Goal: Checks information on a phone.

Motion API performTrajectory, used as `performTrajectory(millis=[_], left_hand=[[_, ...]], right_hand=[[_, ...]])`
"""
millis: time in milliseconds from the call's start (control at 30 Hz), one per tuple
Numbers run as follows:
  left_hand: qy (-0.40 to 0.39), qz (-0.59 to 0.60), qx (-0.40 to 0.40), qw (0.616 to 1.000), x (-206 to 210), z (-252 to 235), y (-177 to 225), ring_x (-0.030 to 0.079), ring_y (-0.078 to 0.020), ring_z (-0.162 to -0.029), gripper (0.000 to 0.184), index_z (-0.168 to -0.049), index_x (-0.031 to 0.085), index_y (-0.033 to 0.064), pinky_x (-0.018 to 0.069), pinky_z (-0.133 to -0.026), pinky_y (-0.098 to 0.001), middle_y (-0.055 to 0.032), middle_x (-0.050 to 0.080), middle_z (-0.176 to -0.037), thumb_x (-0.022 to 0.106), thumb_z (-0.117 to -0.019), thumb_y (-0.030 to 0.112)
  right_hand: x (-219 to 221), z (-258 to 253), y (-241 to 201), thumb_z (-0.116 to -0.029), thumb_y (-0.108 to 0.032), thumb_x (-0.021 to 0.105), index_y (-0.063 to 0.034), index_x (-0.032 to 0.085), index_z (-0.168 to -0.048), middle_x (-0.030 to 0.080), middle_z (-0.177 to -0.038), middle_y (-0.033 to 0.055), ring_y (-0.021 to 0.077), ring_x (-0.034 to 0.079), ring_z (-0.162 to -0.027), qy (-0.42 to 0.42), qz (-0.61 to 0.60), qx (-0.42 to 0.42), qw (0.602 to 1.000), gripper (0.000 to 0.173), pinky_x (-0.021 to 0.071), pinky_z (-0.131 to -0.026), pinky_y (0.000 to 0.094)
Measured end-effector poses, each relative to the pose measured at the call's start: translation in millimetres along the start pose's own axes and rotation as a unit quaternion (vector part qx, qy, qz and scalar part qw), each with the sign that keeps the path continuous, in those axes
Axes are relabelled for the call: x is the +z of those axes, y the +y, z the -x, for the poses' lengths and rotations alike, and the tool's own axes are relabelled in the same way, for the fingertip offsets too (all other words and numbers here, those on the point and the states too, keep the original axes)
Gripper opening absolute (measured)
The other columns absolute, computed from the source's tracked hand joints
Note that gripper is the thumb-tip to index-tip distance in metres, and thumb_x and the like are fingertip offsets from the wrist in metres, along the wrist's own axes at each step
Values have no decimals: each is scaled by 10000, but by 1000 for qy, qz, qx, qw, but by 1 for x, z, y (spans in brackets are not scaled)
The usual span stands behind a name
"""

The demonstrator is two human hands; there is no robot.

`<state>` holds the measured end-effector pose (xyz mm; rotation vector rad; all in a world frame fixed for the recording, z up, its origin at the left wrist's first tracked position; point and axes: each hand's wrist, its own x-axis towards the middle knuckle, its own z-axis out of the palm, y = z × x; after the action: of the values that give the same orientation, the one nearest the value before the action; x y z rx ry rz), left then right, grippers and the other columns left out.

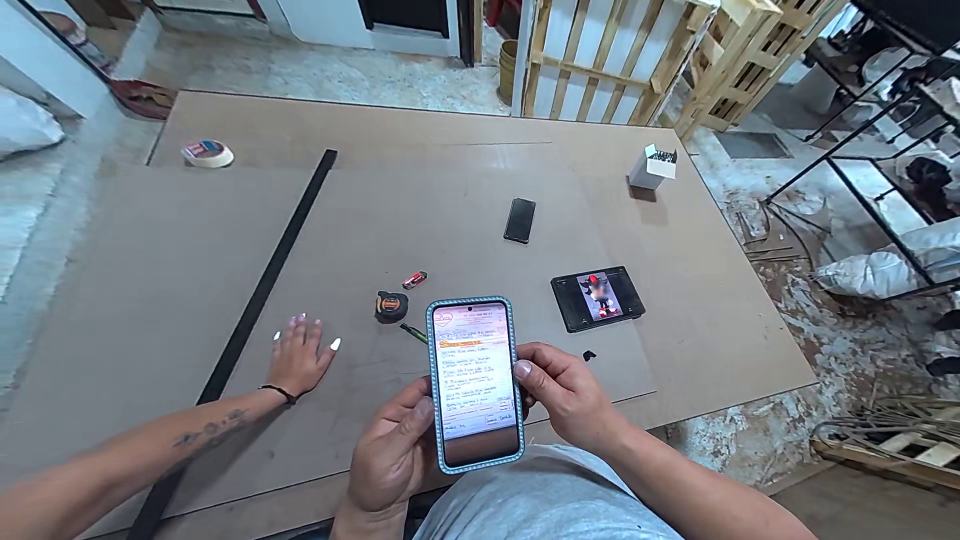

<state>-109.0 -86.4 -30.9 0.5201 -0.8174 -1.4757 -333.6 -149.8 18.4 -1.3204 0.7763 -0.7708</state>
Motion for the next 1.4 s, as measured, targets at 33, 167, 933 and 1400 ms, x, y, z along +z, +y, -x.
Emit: performTrajectory(millis=[33, 167, 933, 1400], left_hand=[[0, 1, 1, 1000, 0, 0, 0, 730, -181, -1025, 373, -1318, 637, 5, 605, -929, -345, -149, 731, -1137, 507, -1083, 263], [-3, 8, 0, 1000, 0, 1, 0, 729, -193, -1029, 378, -1321, 634, 2, 603, -935, -357, -162, 727, -1142, 511, -1082, 269], [-10, 41, -13, 999, 2, -2, 3, 722, -216, -1038, 349, -1315, 627, -16, 592, -954, -392, -189, 716, -1146, 488, -1090, 210], [86, 17, -11, 996, 12, -1, 0, 732, -181, -969, 327, -1291, 663, 18, 605, -897, -370, -151, 734, -1099, 495, -1055, 171]], right_hand=[[0, 0, 0, -1097, -206, 463, -35, 638, -1241, 687, -897, 122, 172, 668, -718, -1, 1, 0, 1000, 284, 592, -659, 314], [0, 0, 2, -1096, -217, 472, -33, 643, -1237, 688, -893, 122, 175, 668, -720, 1, 10, -5, 1000, 288, 593, -660, 322], [-4, -2, 3, -1091, -247, 484, -67, 660, -1243, 696, -914, 128, 192, 673, -734, 2, 11, -18, 1000, 293, 594, -670, 326], [-30, 48, -58, -1057, -531, 451, -232, 692, -1242, 751, -1039, 9, 164, 727, -899, -89, -42, -163, 982, 427, 619, -792, 350]])
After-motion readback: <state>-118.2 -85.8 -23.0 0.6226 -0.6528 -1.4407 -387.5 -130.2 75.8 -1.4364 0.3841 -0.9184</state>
